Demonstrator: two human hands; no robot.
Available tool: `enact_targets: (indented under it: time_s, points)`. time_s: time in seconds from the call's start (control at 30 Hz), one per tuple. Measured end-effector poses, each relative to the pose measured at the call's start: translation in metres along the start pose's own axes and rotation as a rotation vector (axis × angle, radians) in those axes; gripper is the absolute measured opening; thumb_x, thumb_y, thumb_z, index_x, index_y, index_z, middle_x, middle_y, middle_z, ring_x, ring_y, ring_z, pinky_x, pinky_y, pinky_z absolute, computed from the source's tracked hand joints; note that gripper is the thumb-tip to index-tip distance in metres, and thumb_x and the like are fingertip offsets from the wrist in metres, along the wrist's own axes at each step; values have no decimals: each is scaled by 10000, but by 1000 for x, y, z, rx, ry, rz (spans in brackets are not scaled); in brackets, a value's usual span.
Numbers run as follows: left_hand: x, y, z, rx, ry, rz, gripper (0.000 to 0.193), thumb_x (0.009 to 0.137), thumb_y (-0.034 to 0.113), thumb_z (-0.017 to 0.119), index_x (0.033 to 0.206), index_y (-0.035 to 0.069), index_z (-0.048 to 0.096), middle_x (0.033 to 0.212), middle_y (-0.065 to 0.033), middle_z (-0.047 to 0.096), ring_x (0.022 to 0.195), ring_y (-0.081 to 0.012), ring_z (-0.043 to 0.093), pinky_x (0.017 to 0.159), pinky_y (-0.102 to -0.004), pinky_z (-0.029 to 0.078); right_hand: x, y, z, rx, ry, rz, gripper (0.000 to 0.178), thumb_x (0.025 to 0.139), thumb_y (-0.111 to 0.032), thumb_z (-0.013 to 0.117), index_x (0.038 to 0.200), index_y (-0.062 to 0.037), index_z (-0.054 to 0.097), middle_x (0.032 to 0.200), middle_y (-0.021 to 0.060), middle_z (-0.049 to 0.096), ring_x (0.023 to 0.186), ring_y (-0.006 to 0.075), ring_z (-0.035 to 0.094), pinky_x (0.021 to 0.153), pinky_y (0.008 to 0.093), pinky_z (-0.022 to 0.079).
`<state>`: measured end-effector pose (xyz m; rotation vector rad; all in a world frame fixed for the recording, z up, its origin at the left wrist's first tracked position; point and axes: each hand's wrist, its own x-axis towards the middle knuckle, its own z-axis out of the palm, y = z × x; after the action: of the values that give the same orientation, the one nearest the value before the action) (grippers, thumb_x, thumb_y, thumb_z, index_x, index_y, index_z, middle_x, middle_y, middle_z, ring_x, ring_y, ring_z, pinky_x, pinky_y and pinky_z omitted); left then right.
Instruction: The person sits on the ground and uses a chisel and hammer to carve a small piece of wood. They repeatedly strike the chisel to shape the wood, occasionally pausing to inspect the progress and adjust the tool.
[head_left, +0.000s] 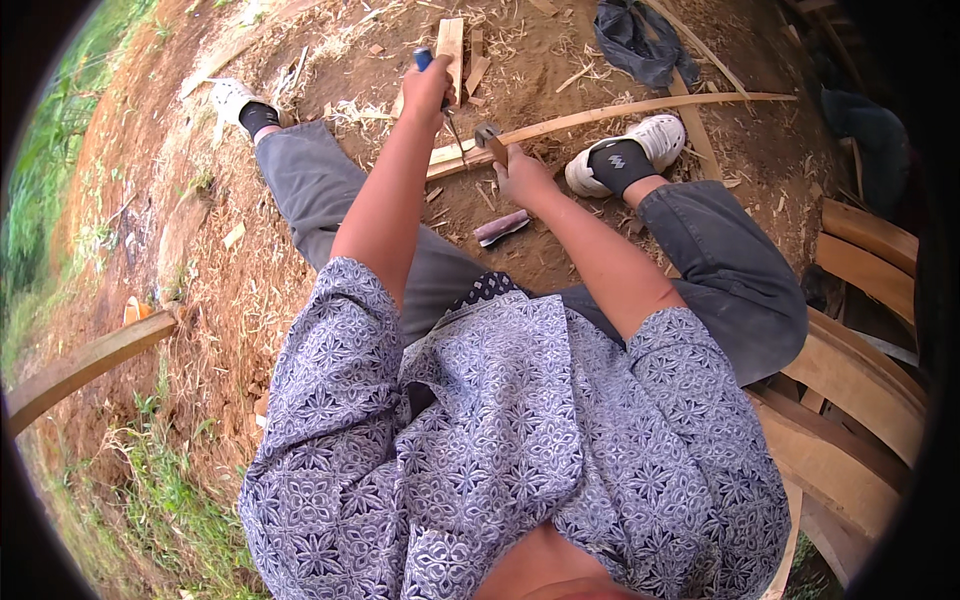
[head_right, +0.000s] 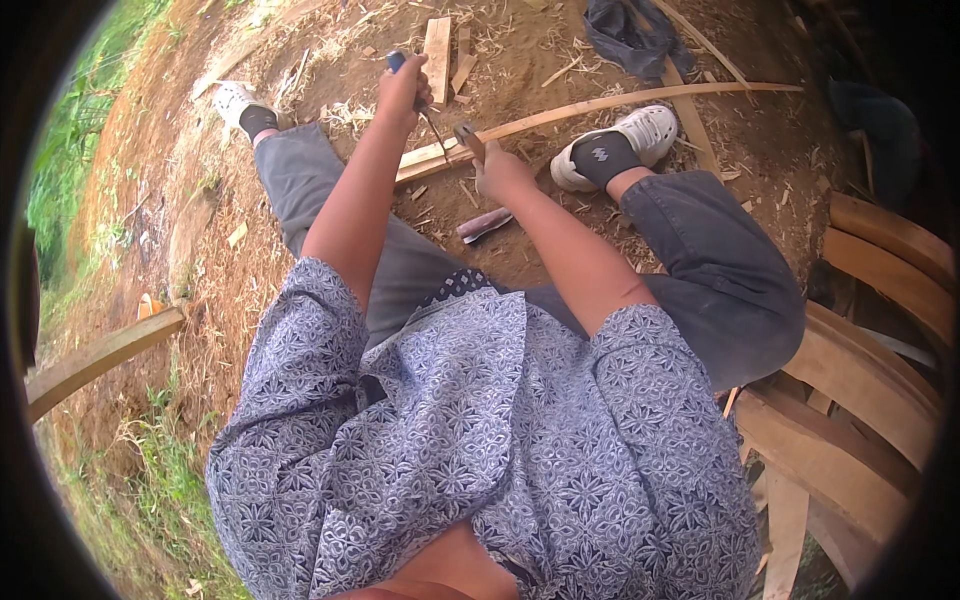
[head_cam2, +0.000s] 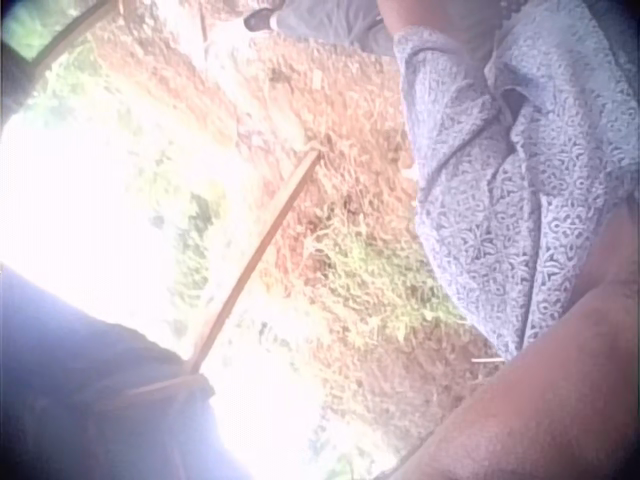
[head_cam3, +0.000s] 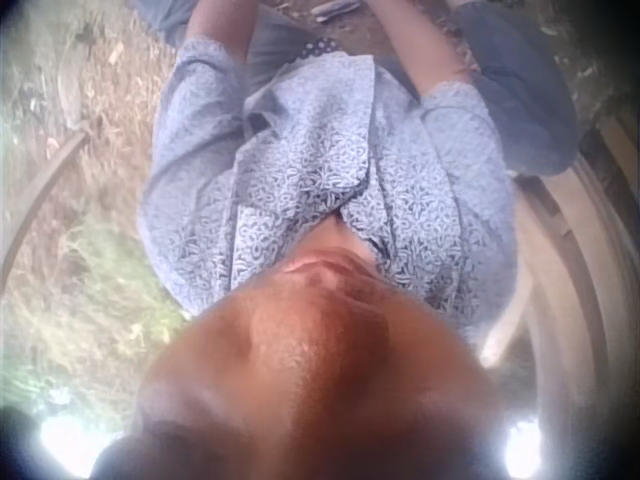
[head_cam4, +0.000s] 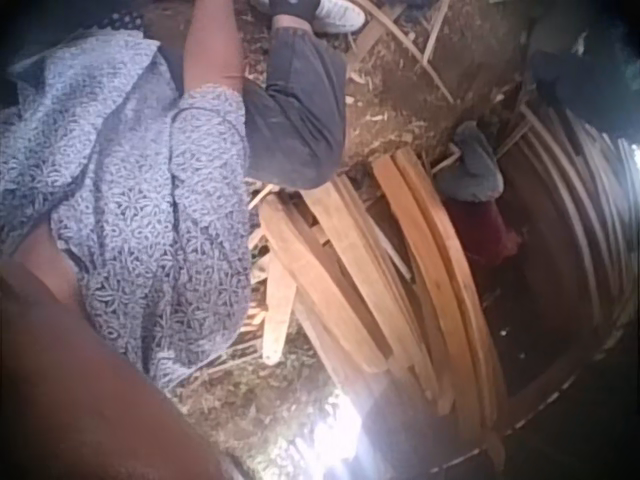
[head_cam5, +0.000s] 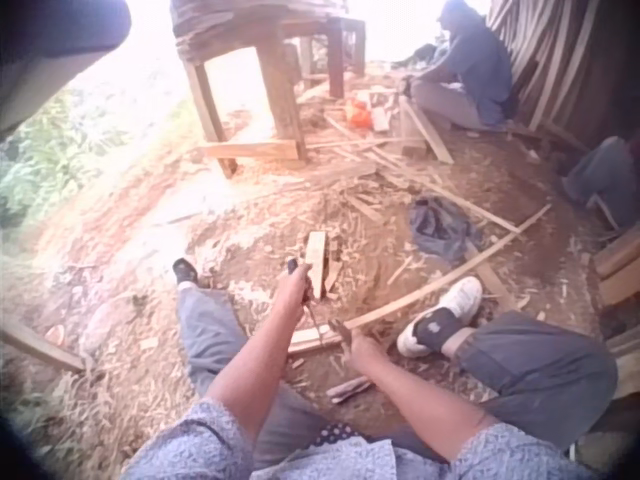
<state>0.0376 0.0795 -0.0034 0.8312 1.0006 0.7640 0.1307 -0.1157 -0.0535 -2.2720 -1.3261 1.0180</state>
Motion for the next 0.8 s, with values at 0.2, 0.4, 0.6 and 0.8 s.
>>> enact_targets:
  time_s: [0.2,0.4,0.6,0.8]
  points:
    - [-19,17,18,-70,-143,154,347,934,179,683,699,120,434,580,23,397,496,-127,401,503,-308,366,-3,2,0,-1,-13,9,383,1001,-300,513,1222,12,492,1056,300,680,1037,453,656,903,535,507]
    - [-50,19,11,253,-258,358,335,954,209,666,685,115,491,595,24,487,527,-95,450,521,-278,365,-3,4,1,23,4,-5,354,992,-280,527,1173,22,497,1033,309,677,1018,459,658,894,540,509]
    - [-46,-12,2,462,-170,405,346,960,277,674,699,84,555,626,24,545,571,-72,489,543,-275,400,-2,6,3,43,8,-7,340,983,-275,538,1156,15,502,1024,312,675,1018,463,654,892,546,504]
    - [-49,-21,9,501,-156,444,373,942,330,694,720,53,581,648,33,545,613,-82,459,560,-300,396,-2,8,4,48,12,-5,335,983,-279,539,1144,13,502,1018,311,673,1016,465,652,887,548,504]
